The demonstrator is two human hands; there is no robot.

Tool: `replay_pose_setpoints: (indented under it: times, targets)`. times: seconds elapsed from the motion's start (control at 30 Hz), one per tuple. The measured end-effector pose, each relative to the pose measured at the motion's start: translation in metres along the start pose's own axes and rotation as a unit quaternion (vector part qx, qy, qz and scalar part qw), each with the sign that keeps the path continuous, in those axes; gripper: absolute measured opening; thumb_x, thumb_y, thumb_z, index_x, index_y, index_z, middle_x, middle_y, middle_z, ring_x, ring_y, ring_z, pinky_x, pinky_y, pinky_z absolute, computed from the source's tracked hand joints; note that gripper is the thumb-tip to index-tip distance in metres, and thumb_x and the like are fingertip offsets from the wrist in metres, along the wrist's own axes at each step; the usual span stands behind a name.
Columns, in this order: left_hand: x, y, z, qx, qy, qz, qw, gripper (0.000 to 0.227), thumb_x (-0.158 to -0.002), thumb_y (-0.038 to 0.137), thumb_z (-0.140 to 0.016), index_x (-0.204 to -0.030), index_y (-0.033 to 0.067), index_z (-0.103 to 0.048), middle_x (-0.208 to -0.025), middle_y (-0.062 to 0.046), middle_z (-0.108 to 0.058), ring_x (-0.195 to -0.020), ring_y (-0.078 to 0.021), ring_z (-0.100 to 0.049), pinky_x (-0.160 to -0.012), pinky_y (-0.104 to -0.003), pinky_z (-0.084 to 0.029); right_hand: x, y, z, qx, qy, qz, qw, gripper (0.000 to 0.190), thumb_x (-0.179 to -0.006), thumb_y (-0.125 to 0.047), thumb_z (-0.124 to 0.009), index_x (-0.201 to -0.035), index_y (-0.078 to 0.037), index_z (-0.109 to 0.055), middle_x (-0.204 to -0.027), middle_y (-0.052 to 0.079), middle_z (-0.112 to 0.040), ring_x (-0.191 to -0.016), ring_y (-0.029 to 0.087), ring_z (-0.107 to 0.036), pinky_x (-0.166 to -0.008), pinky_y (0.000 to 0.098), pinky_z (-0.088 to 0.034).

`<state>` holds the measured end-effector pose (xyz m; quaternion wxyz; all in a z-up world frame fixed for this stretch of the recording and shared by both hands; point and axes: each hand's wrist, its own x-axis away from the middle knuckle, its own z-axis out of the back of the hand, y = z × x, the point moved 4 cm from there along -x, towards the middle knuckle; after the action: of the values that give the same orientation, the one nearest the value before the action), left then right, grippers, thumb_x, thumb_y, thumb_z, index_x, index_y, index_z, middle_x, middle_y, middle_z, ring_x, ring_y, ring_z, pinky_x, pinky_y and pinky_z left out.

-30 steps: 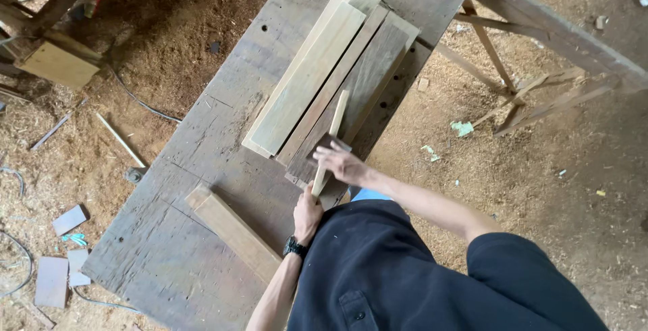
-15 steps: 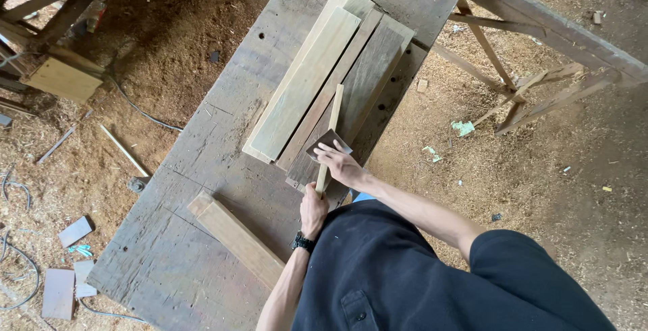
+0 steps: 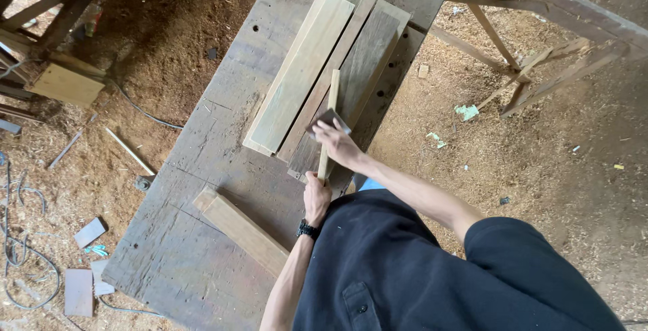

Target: The person sands the surface and sides of a wooden plank using sandpaper, then sets it onto a stack and picks up another plank to sand its edges.

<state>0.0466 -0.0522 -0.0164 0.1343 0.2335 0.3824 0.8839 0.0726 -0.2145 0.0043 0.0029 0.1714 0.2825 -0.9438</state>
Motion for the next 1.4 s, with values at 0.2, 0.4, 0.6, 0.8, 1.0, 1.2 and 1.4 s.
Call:
replay_pose_setpoints:
  times: [0.2, 0.4, 0.6, 0.8, 1.0, 1.2, 1.4]
  targets:
    - [-0.001, -0.001, 0.002, -0.01, 0.002, -0.017, 1.0, 0.026, -0.09, 0.014, -0.059, -0.107, 0.0006, -0.045, -0.086, -0.03, -0.067, -0.079, -0.0488, -0.065, -0.068, -0.056, -0.051, 0.007, 0.023, 0.027, -0.001, -0.036, 0.065, 0.997, 0.029, -0.099, 0.008, -0.048, -0.115, -0.006, -0.067, -0.131, 0.013, -0.065, -0.128, 0.028, -0.056, -0.113, 0.0508, -0.043]
    - [-0.001, -0.004, -0.003, -0.01, 0.003, -0.01, 1.0, 0.027, -0.09, 0.016, -0.059, -0.106, 0.0, -0.044, -0.086, -0.031, -0.067, -0.078, -0.0492, -0.066, -0.068, -0.056, -0.051, -0.015, 0.018, 0.034, 0.015, -0.09, -0.152, 0.984, 0.029, -0.102, 0.005, -0.045, -0.117, -0.009, -0.066, -0.125, 0.009, -0.067, -0.119, 0.026, -0.061, -0.098, 0.0447, -0.054]
    - [0.002, -0.016, -0.003, -0.014, -0.02, -0.006, 1.0, 0.029, -0.093, 0.017, -0.058, -0.108, -0.0013, -0.042, -0.085, -0.032, -0.066, -0.078, -0.0488, -0.066, -0.068, -0.055, -0.052, 0.041, -0.019, 0.011, 0.014, -0.046, 0.073, 0.996, 0.027, -0.099, 0.008, -0.047, -0.113, -0.006, -0.066, -0.133, 0.009, -0.064, -0.131, 0.026, -0.056, -0.116, 0.0529, -0.041]
    - [0.009, -0.019, 0.0, 0.0, -0.012, -0.02, 1.0, 0.027, -0.088, 0.013, -0.058, -0.107, -0.0005, -0.044, -0.087, -0.03, -0.068, -0.08, -0.048, -0.066, -0.072, -0.055, -0.052, 0.003, 0.025, 0.018, 0.009, -0.013, -0.036, 0.999, 0.024, -0.098, 0.001, -0.051, -0.115, -0.007, -0.067, -0.13, 0.008, -0.065, -0.128, 0.025, -0.057, -0.116, 0.0556, -0.033]
    - [0.008, -0.03, 0.001, 0.001, -0.015, -0.034, 0.999, 0.031, -0.085, 0.014, -0.059, -0.108, 0.0, -0.044, -0.087, -0.029, -0.069, -0.079, -0.0476, -0.067, -0.075, -0.055, -0.052, 0.003, -0.012, 0.016, -0.14, -0.045, -0.31, 0.939, 0.02, -0.104, -0.008, -0.045, -0.117, -0.009, -0.06, -0.138, 0.003, -0.059, -0.114, 0.031, -0.061, -0.097, 0.061, -0.047]
    - [0.003, -0.03, -0.006, -0.037, -0.023, -0.023, 0.999, 0.032, -0.09, 0.02, -0.06, -0.109, 0.0008, -0.044, -0.085, -0.03, -0.068, -0.08, -0.049, -0.066, -0.074, -0.056, -0.052, 0.034, -0.037, 0.009, 0.047, -0.023, 0.038, 0.998, 0.03, -0.087, 0.009, -0.057, -0.102, -0.012, -0.072, -0.127, 0.009, -0.068, -0.122, 0.027, -0.061, -0.11, 0.0572, -0.035]
    - [0.008, -0.022, -0.001, -0.003, -0.007, -0.049, 0.999, 0.03, -0.086, 0.016, -0.058, -0.108, 0.0003, -0.045, -0.085, -0.032, -0.067, -0.08, -0.0505, -0.064, -0.073, -0.057, -0.05, -0.006, 0.021, 0.022, 0.107, 0.052, -0.004, 0.993, 0.023, -0.094, 0.007, -0.057, -0.109, -0.006, -0.069, -0.121, 0.013, -0.069, -0.106, 0.024, -0.065, -0.093, 0.0469, -0.052]
